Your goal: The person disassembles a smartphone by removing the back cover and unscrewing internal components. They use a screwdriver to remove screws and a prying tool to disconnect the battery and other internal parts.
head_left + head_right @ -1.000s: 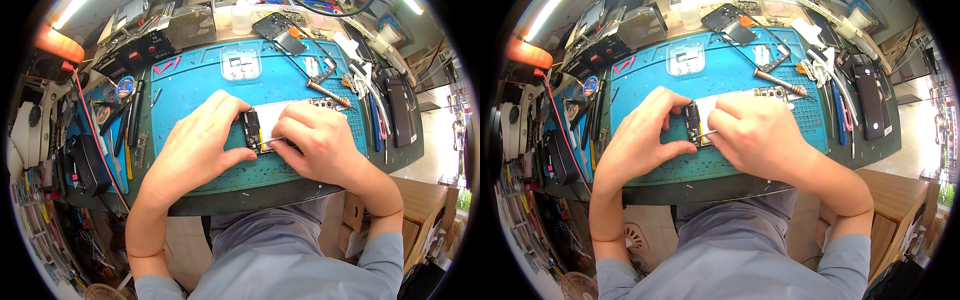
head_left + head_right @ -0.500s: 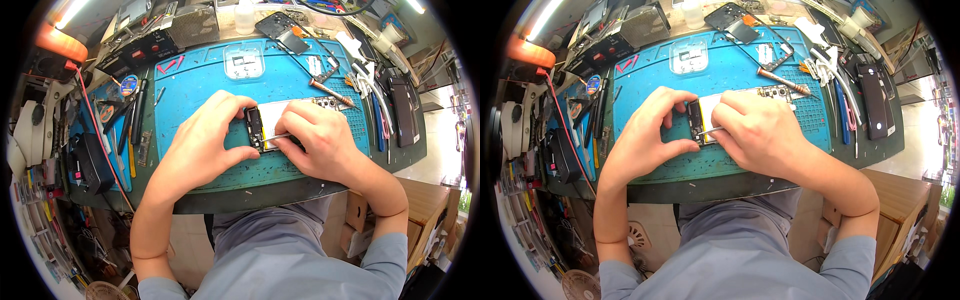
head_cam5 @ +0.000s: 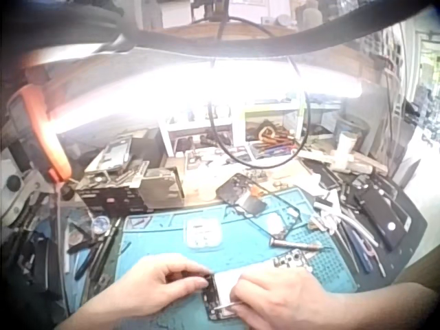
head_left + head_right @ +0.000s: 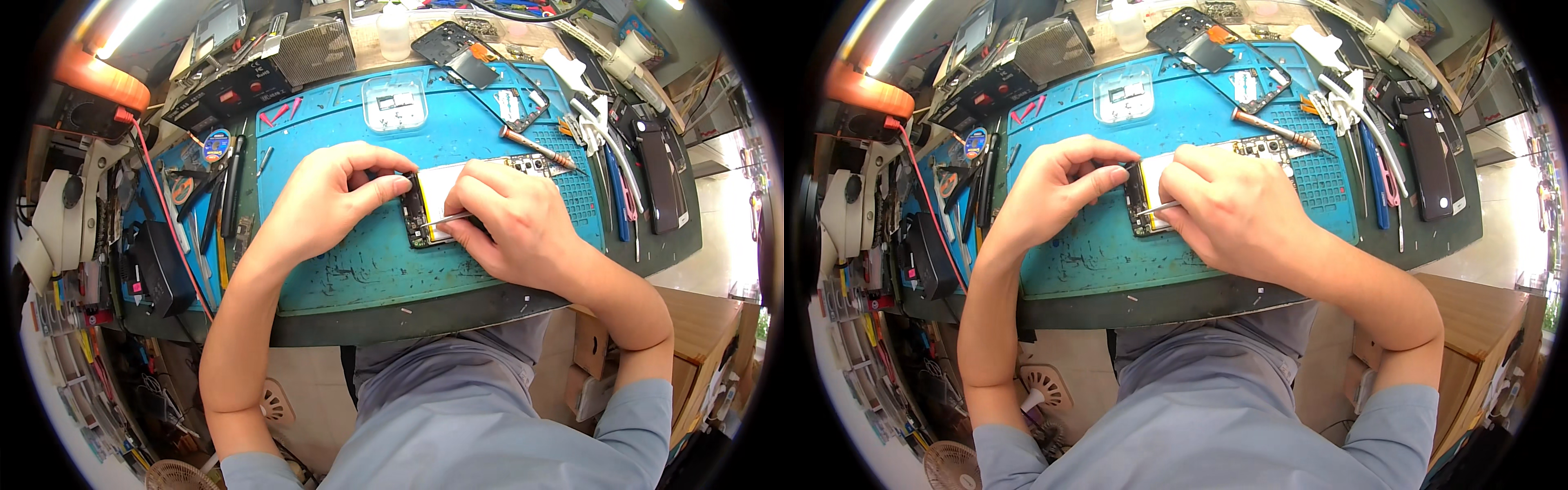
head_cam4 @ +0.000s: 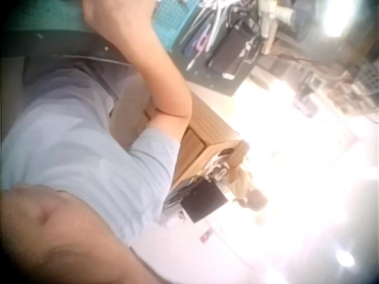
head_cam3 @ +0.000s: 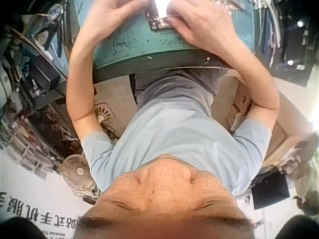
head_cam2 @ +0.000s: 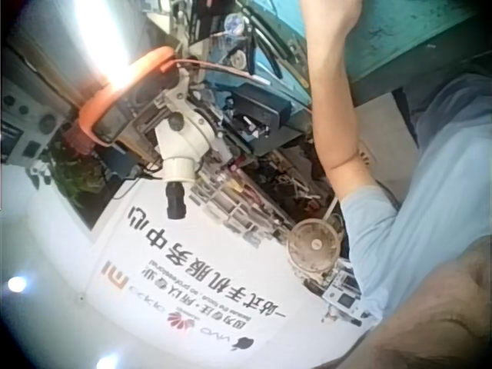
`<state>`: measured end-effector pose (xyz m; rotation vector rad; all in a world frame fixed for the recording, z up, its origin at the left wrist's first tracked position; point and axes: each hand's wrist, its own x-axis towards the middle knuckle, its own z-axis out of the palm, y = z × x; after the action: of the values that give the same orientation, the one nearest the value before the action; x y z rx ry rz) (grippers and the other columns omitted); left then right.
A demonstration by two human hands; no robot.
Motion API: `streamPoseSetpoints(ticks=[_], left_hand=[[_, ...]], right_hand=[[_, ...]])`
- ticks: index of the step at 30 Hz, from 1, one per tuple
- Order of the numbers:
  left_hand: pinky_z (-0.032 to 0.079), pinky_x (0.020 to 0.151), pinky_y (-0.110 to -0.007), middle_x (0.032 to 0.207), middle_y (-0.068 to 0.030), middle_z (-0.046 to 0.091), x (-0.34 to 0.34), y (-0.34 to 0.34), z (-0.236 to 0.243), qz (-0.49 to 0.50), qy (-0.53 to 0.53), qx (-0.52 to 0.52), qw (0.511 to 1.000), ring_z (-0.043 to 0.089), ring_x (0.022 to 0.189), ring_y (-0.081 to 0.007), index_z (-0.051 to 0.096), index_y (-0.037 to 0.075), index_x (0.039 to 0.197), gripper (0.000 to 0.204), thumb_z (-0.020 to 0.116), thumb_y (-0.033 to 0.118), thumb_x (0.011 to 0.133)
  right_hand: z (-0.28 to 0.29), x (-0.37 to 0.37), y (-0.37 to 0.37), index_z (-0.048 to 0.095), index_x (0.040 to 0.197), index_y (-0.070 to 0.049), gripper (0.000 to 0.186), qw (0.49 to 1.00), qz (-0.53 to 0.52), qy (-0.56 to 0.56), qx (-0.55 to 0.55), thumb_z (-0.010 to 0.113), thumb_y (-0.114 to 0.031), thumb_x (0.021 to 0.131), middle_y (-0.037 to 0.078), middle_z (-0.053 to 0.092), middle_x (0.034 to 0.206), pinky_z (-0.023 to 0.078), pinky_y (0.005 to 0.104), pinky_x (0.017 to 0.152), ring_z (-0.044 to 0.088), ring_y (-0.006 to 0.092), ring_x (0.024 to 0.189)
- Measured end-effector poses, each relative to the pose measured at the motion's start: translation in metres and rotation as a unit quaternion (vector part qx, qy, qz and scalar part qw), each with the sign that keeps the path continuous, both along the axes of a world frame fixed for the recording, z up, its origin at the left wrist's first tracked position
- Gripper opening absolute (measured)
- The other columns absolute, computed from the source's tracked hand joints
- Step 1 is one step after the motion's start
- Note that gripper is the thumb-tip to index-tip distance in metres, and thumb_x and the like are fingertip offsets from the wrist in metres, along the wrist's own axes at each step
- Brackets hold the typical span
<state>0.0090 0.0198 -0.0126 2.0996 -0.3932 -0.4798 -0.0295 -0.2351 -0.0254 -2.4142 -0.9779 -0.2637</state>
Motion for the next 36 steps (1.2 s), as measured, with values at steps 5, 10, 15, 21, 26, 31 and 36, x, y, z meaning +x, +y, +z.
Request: streamPoseSetpoints(ticks=[5,10,15,21,26,31,36], left_hand=[[0.048,0.064,-0.022,0.089,0.0037,0.069,0.004,-0.005,0.011,0.016,0.063,-0.016,0.998,0.057,0.073,-0.0034,0.073,0.001,0.111,0.019,0.074,0.017,0.101],[0.051,0.065,-0.022,0.09,0.0023,0.069,0.001,0.003,0.013,0.004,0.059,-0.019,0.998,0.062,0.076,-0.005,0.071,0.0,0.112,0.018,0.072,0.016,0.102],[0.056,0.072,-0.025,0.095,-0.0005,0.07,0.003,0.015,0.02,0.037,0.12,-0.064,0.99,0.066,0.082,-0.0073,0.071,0.0,0.117,0.018,0.068,0.011,0.103],[0.057,0.079,-0.026,0.102,-0.0022,0.073,0.001,0.026,0.025,0.041,0.121,-0.154,0.98,0.068,0.088,-0.0096,0.072,0.001,0.116,0.017,0.071,0.01,0.102],[0.057,0.079,-0.028,0.104,-0.0039,0.074,-0.001,0.021,0.026,0.028,0.147,-0.189,0.971,0.072,0.095,-0.0139,0.073,0.003,0.114,0.018,0.074,0.013,0.1],[0.056,0.086,-0.028,0.11,-0.0035,0.073,0.0,0.018,0.02,0.047,0.127,-0.189,0.973,0.068,0.1,-0.011,0.072,0.002,0.12,0.02,0.07,0.009,0.101],[0.052,0.094,-0.026,0.115,-0.0013,0.072,-0.005,0.003,0.016,0.088,0.095,-0.22,0.967,0.066,0.105,-0.009,0.07,0.001,0.128,0.029,0.069,0.006,0.099]], right_hand=[[-0.003,0.001,0.001,0.059,0.091,-0.011,0.022,1.0,-0.005,-0.011,-0.002,0.077,-0.023,0.09,0.006,0.057,0.088,0.052,0.0408,0.06,0.064,0.0269,0.077],[-0.001,0.0,0.002,0.06,0.091,-0.011,0.022,1.0,-0.016,0.006,0.014,0.078,-0.024,0.09,0.006,0.057,0.087,0.052,0.0407,0.061,0.064,0.0265,0.077],[0.0,0.0,0.001,0.061,0.092,-0.011,0.022,1.0,-0.016,0.013,0.019,0.078,-0.024,0.09,0.005,0.059,0.088,0.052,0.0404,0.063,0.064,0.0269,0.077],[0.006,0.002,-0.002,0.066,0.1,-0.009,0.021,0.998,-0.029,0.008,0.064,0.078,-0.022,0.09,0.006,0.062,0.092,0.053,0.0398,0.067,0.065,0.0275,0.083],[0.015,0.003,-0.01,0.07,0.108,-0.004,0.02,0.991,-0.104,-0.073,0.032,0.074,-0.014,0.091,0.007,0.062,0.093,0.055,0.0392,0.073,0.065,0.028,0.084],[0.032,-0.027,-0.041,0.07,0.12,0.0,0.029,0.973,-0.22,0.005,-0.063,0.072,-0.004,0.091,0.01,0.063,0.094,0.054,0.0411,0.079,0.067,0.0315,0.086],[0.028,-0.037,-0.078,0.073,0.116,-0.005,0.027,0.955,-0.269,-0.059,-0.112,0.077,-0.015,0.091,0.009,0.068,0.097,0.054,0.0384,0.075,0.067,0.0285,0.087]])
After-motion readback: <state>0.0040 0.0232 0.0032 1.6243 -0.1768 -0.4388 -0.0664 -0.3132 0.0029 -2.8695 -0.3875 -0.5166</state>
